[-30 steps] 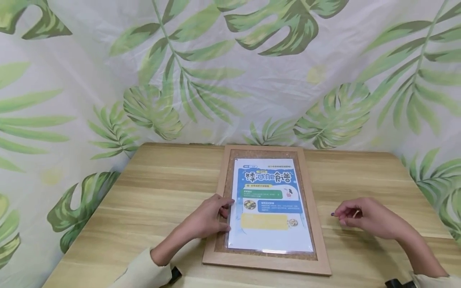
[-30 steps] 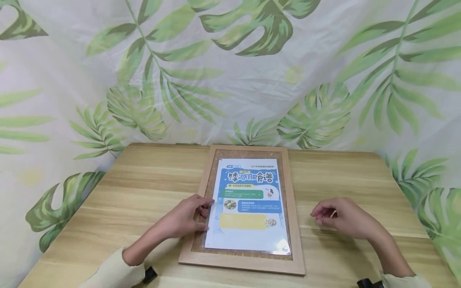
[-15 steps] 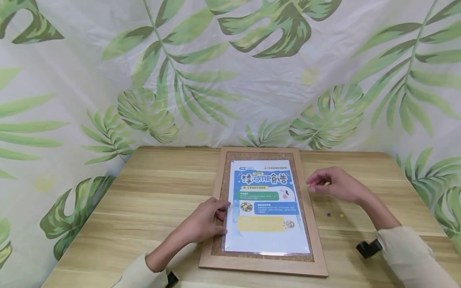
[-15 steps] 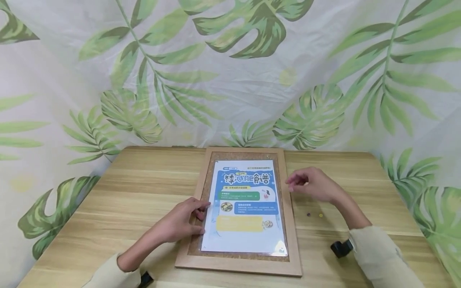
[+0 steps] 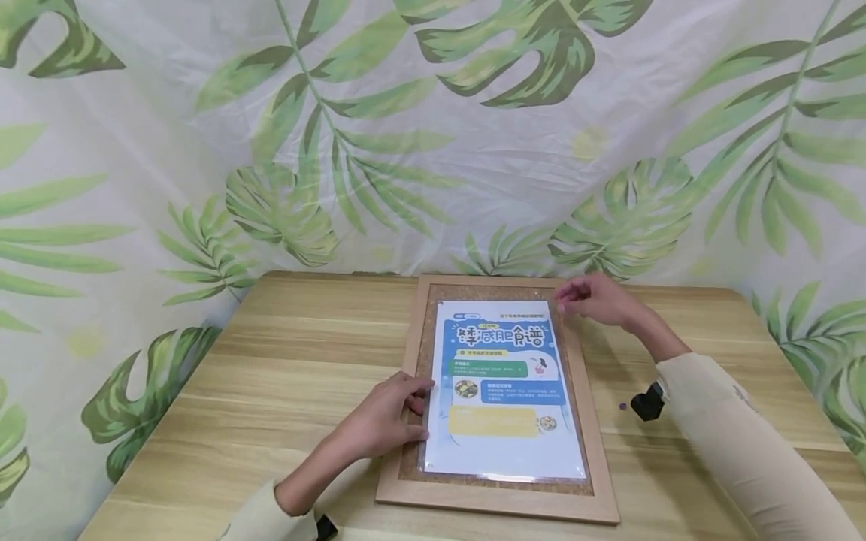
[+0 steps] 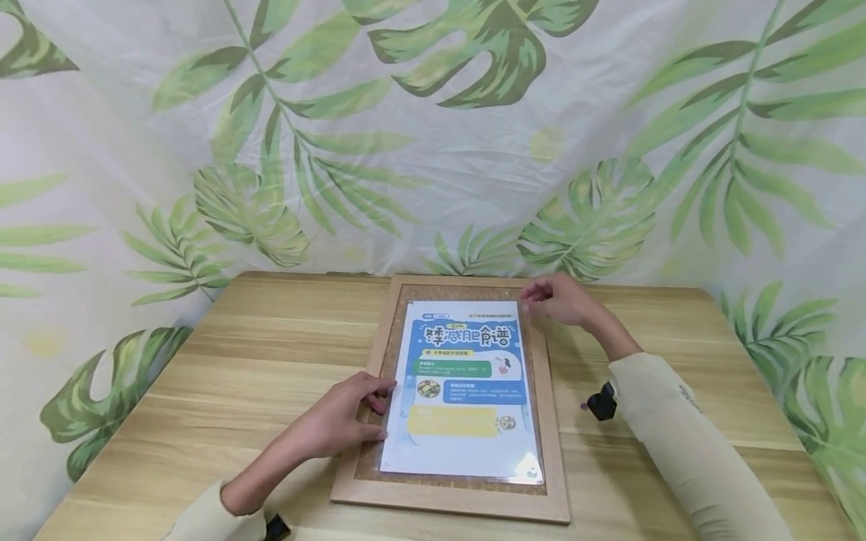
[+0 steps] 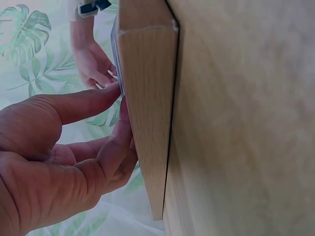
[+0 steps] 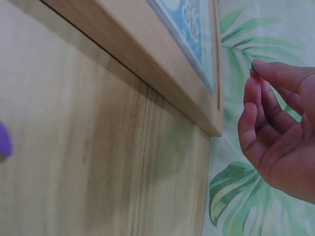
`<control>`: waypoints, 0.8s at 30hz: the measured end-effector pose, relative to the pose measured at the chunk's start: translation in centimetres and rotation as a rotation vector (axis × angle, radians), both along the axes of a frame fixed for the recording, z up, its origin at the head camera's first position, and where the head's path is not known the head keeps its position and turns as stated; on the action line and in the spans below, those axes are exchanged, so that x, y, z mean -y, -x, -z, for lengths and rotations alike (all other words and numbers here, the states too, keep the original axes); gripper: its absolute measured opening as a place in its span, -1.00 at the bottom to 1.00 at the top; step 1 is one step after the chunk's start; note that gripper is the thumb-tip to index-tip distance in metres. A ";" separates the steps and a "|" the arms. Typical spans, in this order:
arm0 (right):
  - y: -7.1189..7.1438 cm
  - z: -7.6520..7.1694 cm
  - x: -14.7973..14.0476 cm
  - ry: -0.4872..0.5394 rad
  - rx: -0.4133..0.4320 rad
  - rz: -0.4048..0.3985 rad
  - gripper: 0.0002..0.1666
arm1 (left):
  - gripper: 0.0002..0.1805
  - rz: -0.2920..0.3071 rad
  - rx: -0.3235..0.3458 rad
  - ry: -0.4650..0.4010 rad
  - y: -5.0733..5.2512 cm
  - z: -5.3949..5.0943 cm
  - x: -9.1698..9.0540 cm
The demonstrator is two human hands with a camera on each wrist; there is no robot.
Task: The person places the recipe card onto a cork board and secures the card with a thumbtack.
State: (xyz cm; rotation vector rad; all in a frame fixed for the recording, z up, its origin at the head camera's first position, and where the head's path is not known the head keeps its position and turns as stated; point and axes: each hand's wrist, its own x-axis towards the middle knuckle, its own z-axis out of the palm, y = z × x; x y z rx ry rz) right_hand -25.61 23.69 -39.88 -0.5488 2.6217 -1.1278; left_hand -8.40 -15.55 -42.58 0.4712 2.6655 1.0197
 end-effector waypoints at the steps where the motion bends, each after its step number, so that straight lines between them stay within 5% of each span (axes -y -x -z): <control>1: 0.3 0.0 0.1 0.002 0.004 0.001 -0.68 | -0.25 0.000 -0.002 -0.001 0.0 0.0 0.0; 10: 2.4 1.0 0.3 -0.022 0.044 0.027 -0.68 | -0.25 -0.012 -0.001 -0.012 -0.1 -0.2 -0.4; 24: 3.8 2.3 0.9 0.017 0.109 0.035 -0.68 | -0.23 -0.018 0.008 -0.014 -0.3 0.0 -0.1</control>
